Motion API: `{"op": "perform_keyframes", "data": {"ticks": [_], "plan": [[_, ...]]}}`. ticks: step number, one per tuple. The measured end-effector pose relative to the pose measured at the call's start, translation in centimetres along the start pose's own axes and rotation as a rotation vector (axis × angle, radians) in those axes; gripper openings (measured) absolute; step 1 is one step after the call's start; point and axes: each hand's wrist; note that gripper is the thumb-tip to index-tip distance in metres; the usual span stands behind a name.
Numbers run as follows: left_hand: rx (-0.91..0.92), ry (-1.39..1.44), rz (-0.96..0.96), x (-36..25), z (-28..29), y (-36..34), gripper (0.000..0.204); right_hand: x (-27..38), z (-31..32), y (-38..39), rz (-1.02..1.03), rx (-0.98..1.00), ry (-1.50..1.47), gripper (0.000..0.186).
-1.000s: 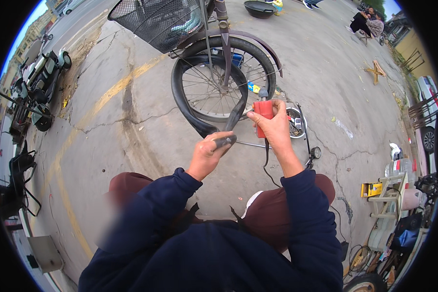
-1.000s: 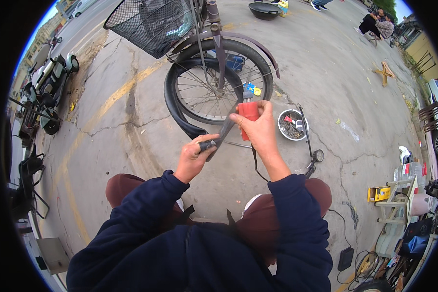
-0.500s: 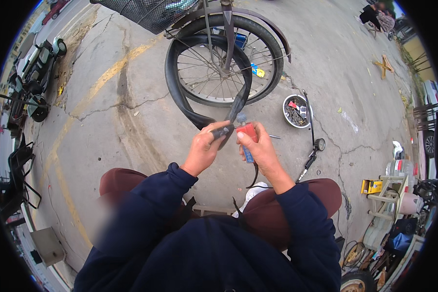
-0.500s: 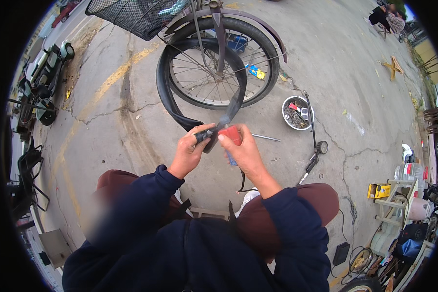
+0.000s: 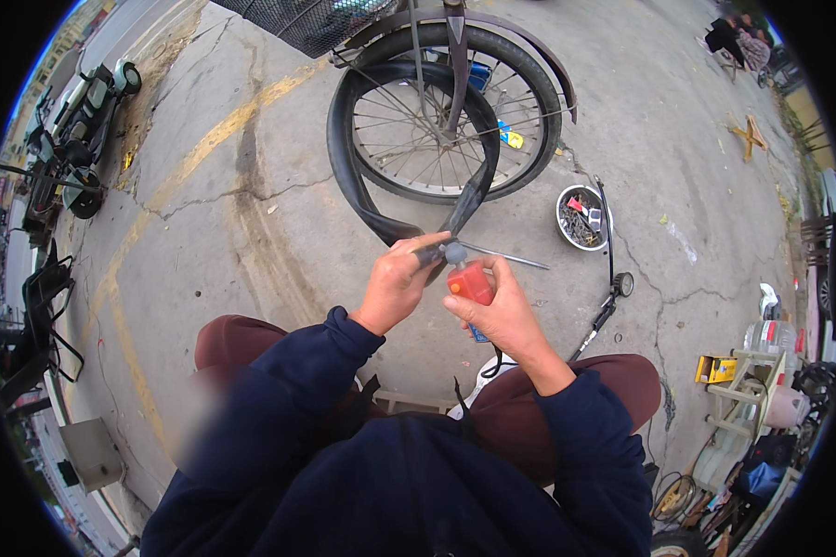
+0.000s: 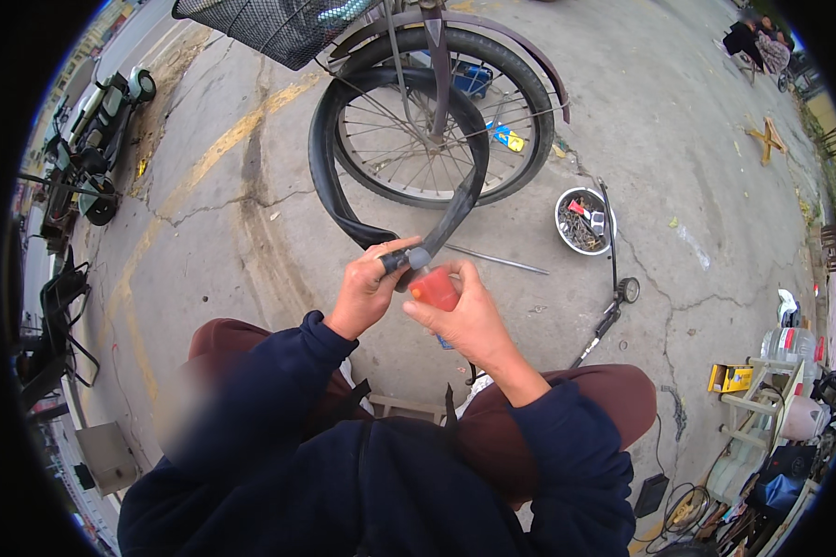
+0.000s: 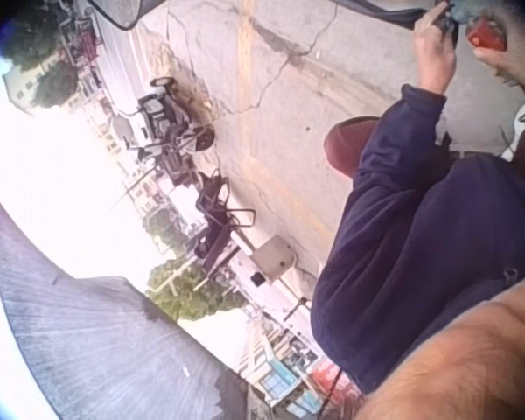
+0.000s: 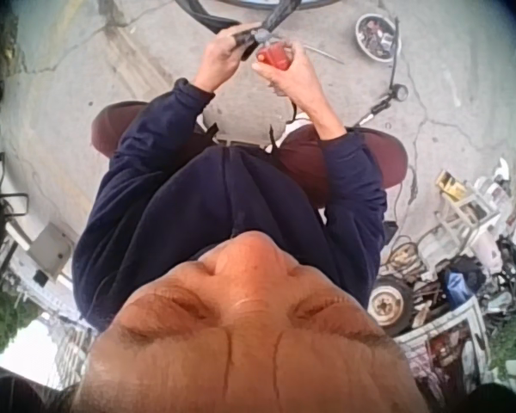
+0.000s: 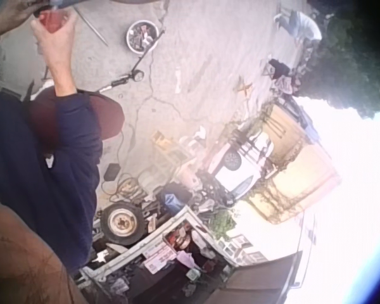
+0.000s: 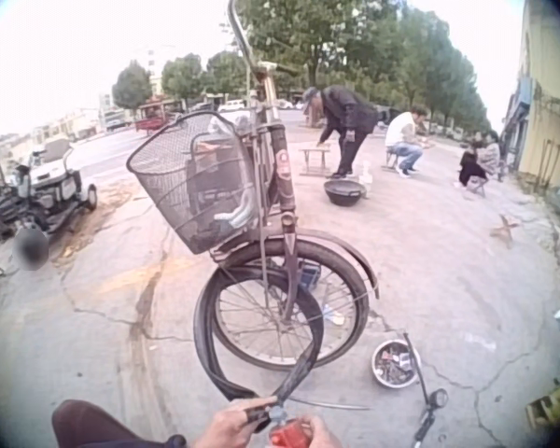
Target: The person removes a bicycle inner tube, inflates it with a hand pump, and locates a puncture. They then apply a patch to the tube, retrieve a soldering iron, and use it to heat the patched area.
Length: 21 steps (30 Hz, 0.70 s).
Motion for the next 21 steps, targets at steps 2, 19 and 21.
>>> {"op": "perform_keyframes", "data": {"ticks": [2,19,21], "plan": [[-0.010,-0.054,-0.105,0.0,0.0,-0.1,0.030,-0.3,-0.2,0.1,0.088,-0.031,0.096,0.053],[-0.037,-0.260,-0.461,0.9,-0.1,-0.3,0.013,-0.1,-0.9,1.5,0.623,-0.348,0.648,0.054],[-0.026,-0.260,-0.449,0.9,-0.1,-0.2,0.012,0.0,-0.8,1.4,0.637,-0.300,0.655,0.053]]}}
Point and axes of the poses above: each hand's wrist, its own y-axis away from the middle knuckle, its own z-axis out of the back of the hand, x = y × z, and after that the axes turned 15 degrees about -x, right-handed
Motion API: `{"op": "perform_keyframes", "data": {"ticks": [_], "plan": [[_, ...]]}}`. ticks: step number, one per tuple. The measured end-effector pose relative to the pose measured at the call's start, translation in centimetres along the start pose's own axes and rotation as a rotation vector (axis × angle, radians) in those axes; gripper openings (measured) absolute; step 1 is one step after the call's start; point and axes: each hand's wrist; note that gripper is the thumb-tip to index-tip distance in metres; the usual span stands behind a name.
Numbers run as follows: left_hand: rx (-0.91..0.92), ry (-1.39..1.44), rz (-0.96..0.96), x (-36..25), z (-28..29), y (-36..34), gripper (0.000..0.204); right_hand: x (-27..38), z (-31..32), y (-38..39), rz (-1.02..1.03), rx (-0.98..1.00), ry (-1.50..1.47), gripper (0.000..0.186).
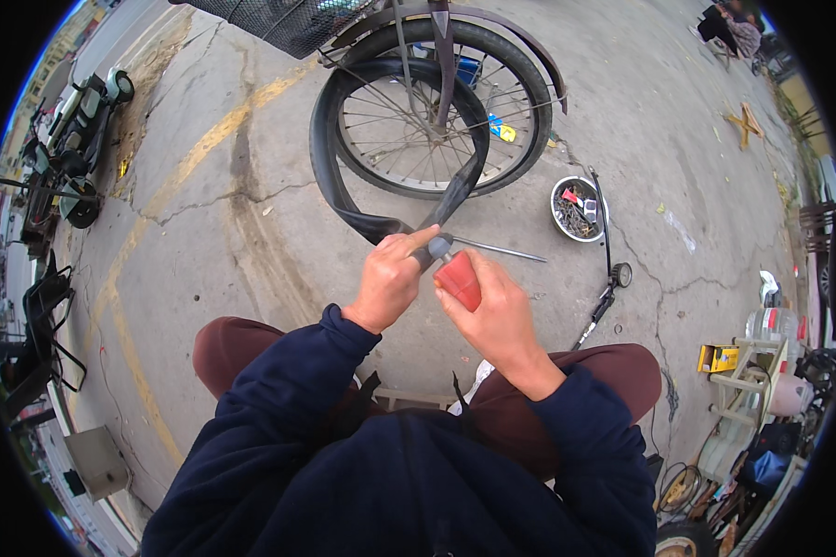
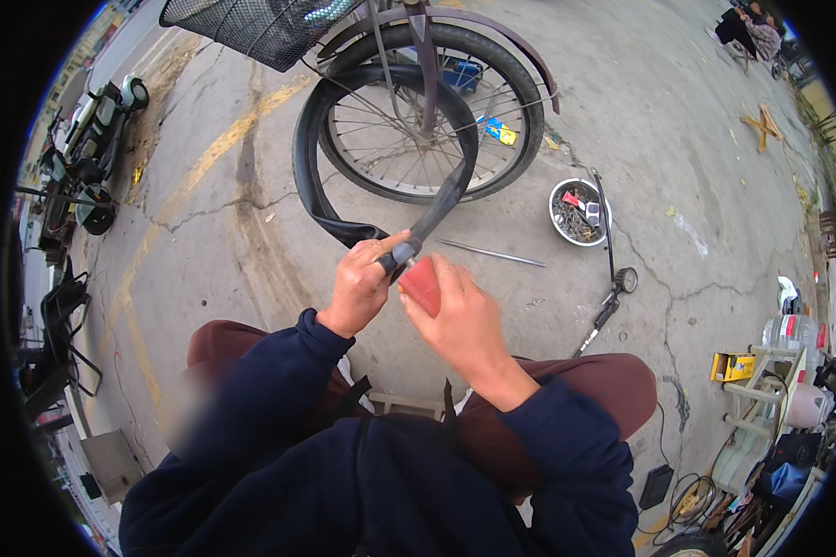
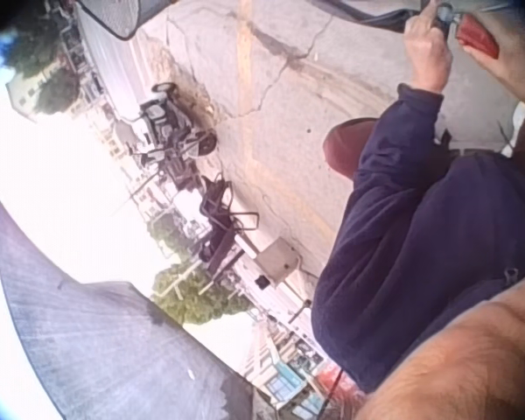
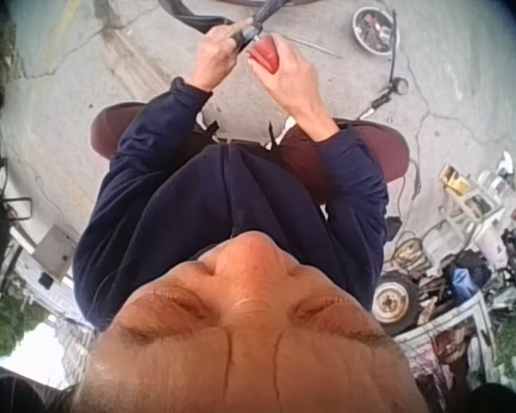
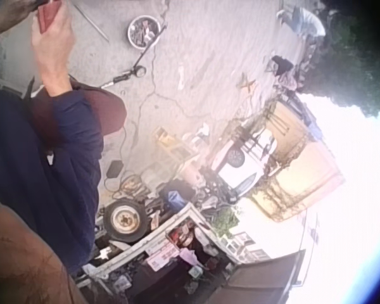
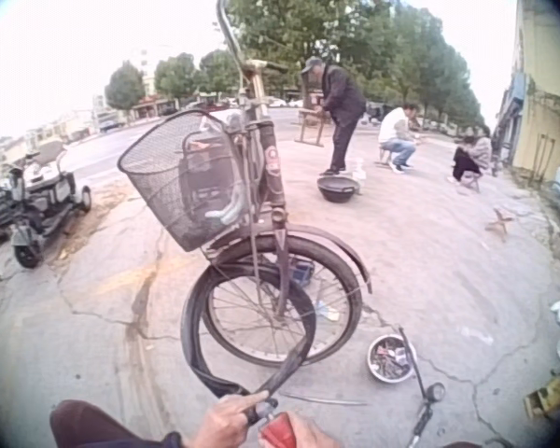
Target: The person removes a bicycle inner tube, inflates it with a hand pump, and locates a puncture. They then apply a patch to the tube, retrieve a soldering iron, and use it to heat the patched area.
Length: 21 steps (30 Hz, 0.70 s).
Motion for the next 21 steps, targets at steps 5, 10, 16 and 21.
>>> {"op": "perform_keyframes", "data": {"ticks": [5,10,16,21], "plan": [[-0.002,0.002,-0.027,0.08,0.06,0.04,0.014,0.06,0.07,-0.41,-0.048,-0.052,0.047,0.054],[0.002,-0.001,-0.018,0.03,0.20,0.02,0.016,0.24,0.01,-0.19,-0.022,-0.003,0.039,0.053],[-0.002,-0.025,-0.011,-0.13,0.05,0.05,0.016,-0.10,-0.19,-0.13,0.026,-0.023,0.050,0.054],[0.016,-0.027,0.007,-0.09,0.04,0.11,0.015,-0.14,-0.37,0.09,0.047,-0.020,0.067,0.054]]}}
Point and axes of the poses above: each hand's wrist, its own y-axis away from the middle knuckle, its own z-axis out of the back of the hand, x = y × z, and after that the axes turned 15 degrees about -x, right-handed
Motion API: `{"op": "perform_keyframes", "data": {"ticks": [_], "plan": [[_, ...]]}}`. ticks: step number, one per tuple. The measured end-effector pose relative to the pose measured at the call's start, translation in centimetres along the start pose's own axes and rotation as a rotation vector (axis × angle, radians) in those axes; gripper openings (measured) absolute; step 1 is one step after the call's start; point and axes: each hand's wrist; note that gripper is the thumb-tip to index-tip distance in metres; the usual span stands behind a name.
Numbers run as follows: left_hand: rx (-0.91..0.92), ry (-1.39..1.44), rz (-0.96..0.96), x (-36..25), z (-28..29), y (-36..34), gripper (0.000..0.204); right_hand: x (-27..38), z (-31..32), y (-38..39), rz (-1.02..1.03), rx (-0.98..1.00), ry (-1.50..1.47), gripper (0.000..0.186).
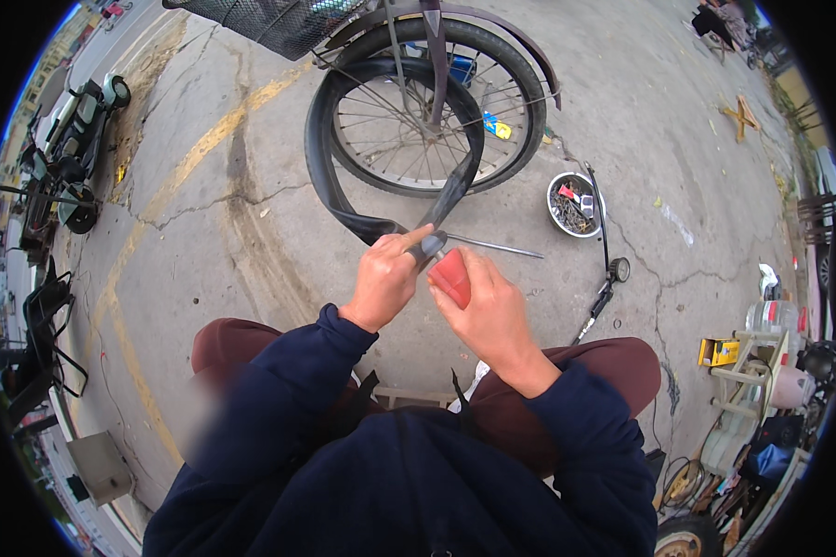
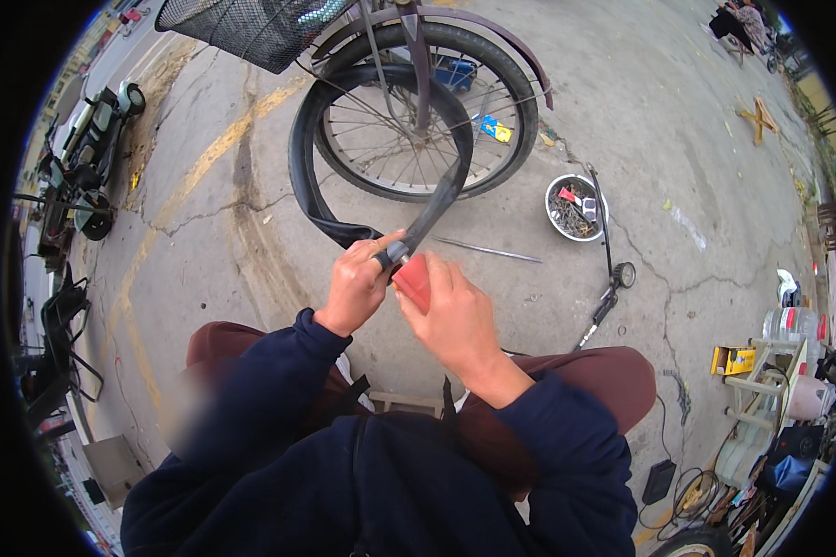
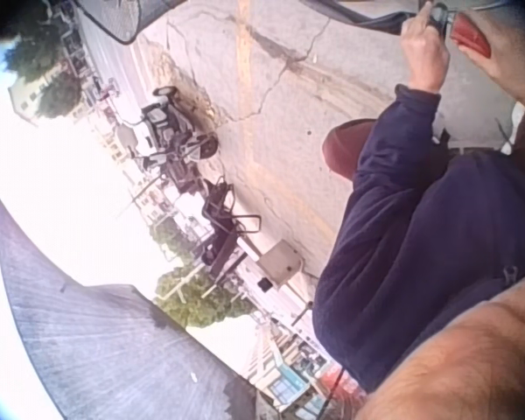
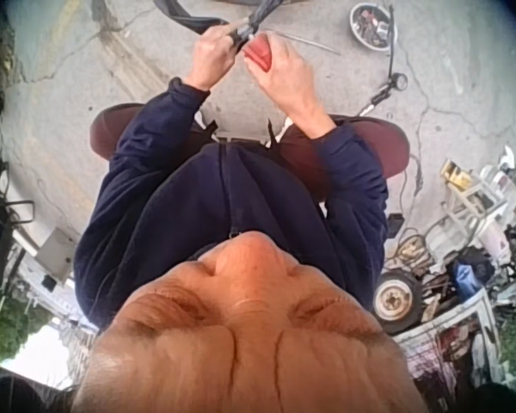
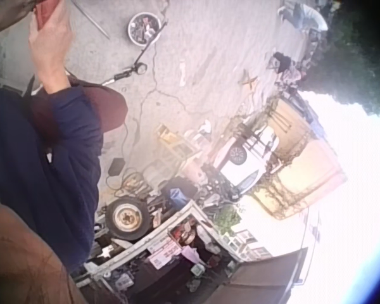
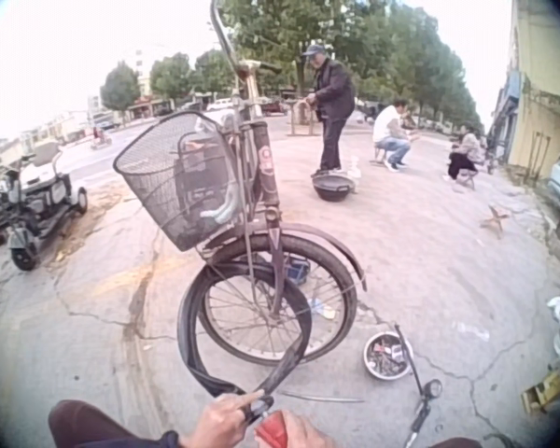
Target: The person removes a bicycle inner tube, inflates it with a hand pump, and locates a puncture. They then apply a patch to the tube, retrieve a soldering iron, and use it to heat the patched area.
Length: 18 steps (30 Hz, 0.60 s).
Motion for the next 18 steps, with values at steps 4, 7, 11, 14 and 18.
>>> {"op": "perform_keyframes", "data": {"ticks": [4,7,11,14,18], "plan": [[-0.010,0.001,0.022,-0.07,-0.04,0.10,0.020,-0.04,-0.08,-0.06,-0.024,-0.035,0.026,0.055],[0.007,0.009,0.048,-0.05,0.10,0.15,0.029,-0.10,-0.06,-0.15,-0.030,0.037,0.009,0.054],[-0.004,0.016,0.049,-0.16,0.16,0.16,0.031,-0.11,-0.10,-0.26,-0.010,-0.032,0.024,0.053],[-0.022,0.017,0.041,-0.21,0.05,0.01,0.022,-0.06,-0.16,-0.19,-0.004,-0.019,0.024,0.053],[-0.016,0.033,0.033,-0.25,0.06,-0.06,0.018,-0.21,-0.22,-0.33,-0.011,-0.032,0.071,0.053]]}}
Point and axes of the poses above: each hand's wrist, its own y-axis away from the middle knuckle, its own z-axis out of the back of the hand, x = y × z, and after that the axes turned 15 degrees about -x, right-handed
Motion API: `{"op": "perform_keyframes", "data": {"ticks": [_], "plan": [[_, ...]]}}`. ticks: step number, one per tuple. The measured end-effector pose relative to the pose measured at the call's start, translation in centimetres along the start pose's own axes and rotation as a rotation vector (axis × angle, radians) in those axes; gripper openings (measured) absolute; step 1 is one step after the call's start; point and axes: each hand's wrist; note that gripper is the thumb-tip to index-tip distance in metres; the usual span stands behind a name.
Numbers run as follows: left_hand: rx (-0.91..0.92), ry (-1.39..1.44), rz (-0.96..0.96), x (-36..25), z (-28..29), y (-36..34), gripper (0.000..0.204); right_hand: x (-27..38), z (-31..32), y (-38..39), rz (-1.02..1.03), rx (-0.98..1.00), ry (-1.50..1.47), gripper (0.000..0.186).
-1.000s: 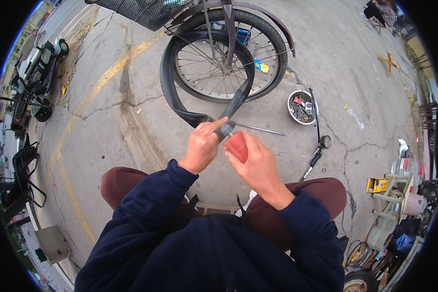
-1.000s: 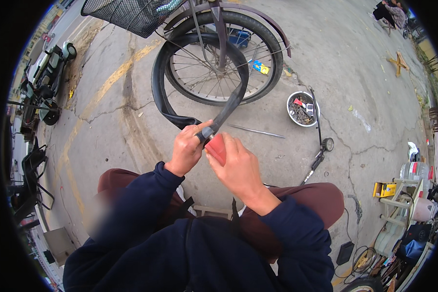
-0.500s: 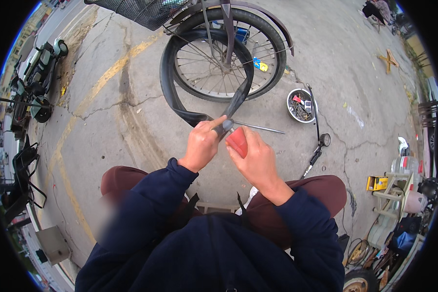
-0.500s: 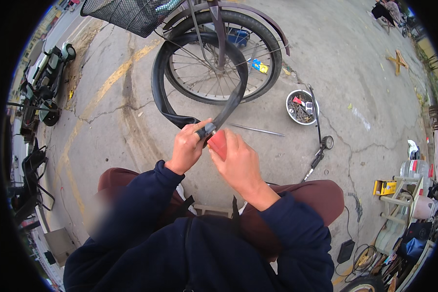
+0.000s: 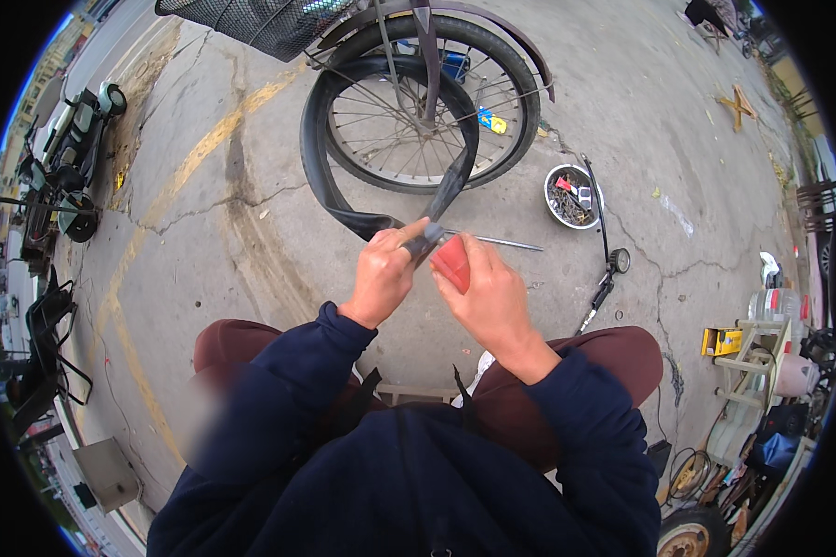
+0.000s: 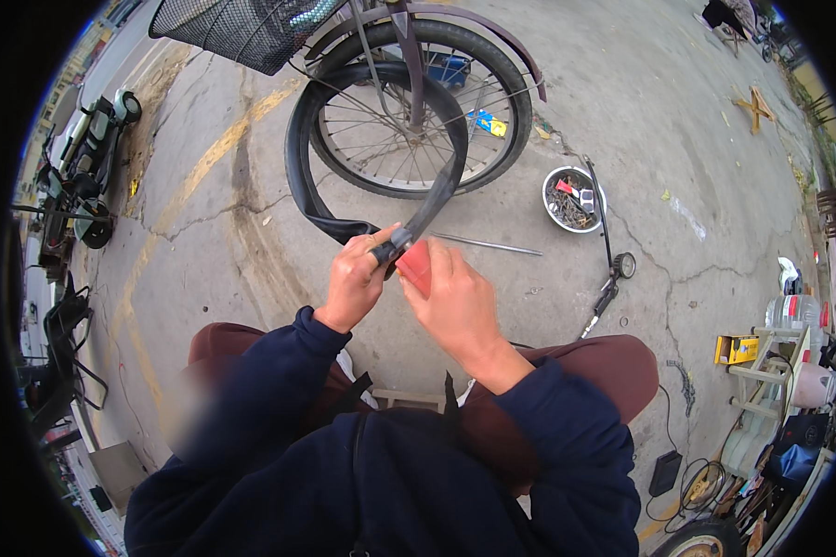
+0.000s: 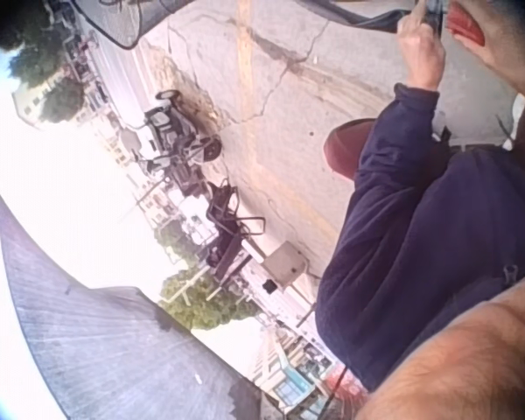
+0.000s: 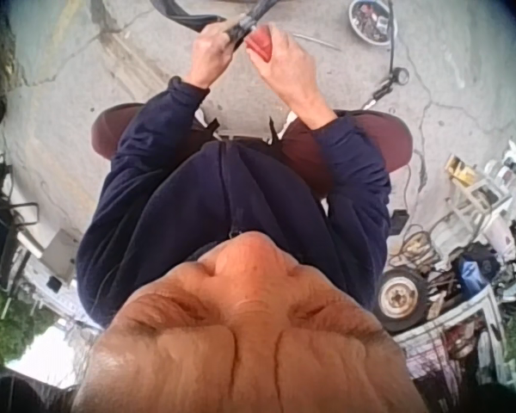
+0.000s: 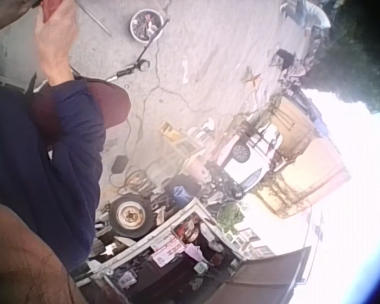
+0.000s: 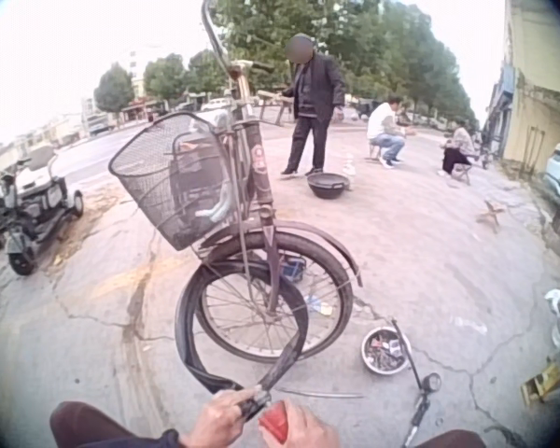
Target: The person removes a bicycle inner tube, inflates it with a hand pump, and locates a puncture. They then apply a patch to the tube, retrieve a soldering iron, and use it to heat the patched area.
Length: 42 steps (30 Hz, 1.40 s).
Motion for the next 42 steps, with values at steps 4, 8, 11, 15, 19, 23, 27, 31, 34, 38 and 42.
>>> {"op": "perform_keyframes", "data": {"ticks": [4,8,11,15,19,23,27,31,34,38,42], "plan": [[0.003,-0.006,-0.012,0.1,0.0,0.1,0.023,0.0,0.0,0.0,0.024,-0.022,0.009,0.054],[0.019,0.003,0.019,0.4,0.0,0.3,0.033,0.0,0.0,0.2,0.076,0.009,-0.019,0.055],[0.025,0.006,0.005,0.4,0.0,0.4,0.033,-0.1,-0.1,0.1,0.047,-0.064,0.029,0.055],[0.030,0.006,0.009,0.3,0.0,0.3,0.033,-0.3,-0.3,0.1,0.059,-0.002,0.007,0.054],[0.013,-0.006,-0.048,0.3,0.0,0.1,0.019,-0.4,-0.5,0.2,0.067,-0.018,0.014,0.053],[0.022,-0.024,-0.040,0.1,0.0,0.2,0.021,-0.5,-0.9,0.2,0.058,-0.031,0.025,0.053],[0.045,-0.049,-0.020,0.0,0.0,0.5,0.020,-0.6,-1.1,0.2,0.084,-0.011,0.045,0.053],[0.048,-0.061,-0.035,0.2,0.0,0.5,0.021,-0.7,-1.2,0.1,0.102,-0.009,0.058,0.053],[0.045,-0.065,-0.021,0.2,0.0,0.5,0.020,-0.7,-1.2,0.1,0.110,-0.026,0.053,0.054],[0.040,-0.070,-0.010,0.3,-0.1,0.5,0.016,-0.6,-1.1,0.2,0.103,-0.001,0.058,0.054],[0.040,-0.063,-0.015,0.5,-0.1,0.5,0.014,-0.4,-1.1,0.3,0.091,0.001,0.047,0.054]]}}
Point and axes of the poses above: each hand's wrist, its own y-axis away from the middle knuckle, its own z-axis out of the back of the hand, x = y × z, and after that the axes turned 15 degrees about -x, right-handed
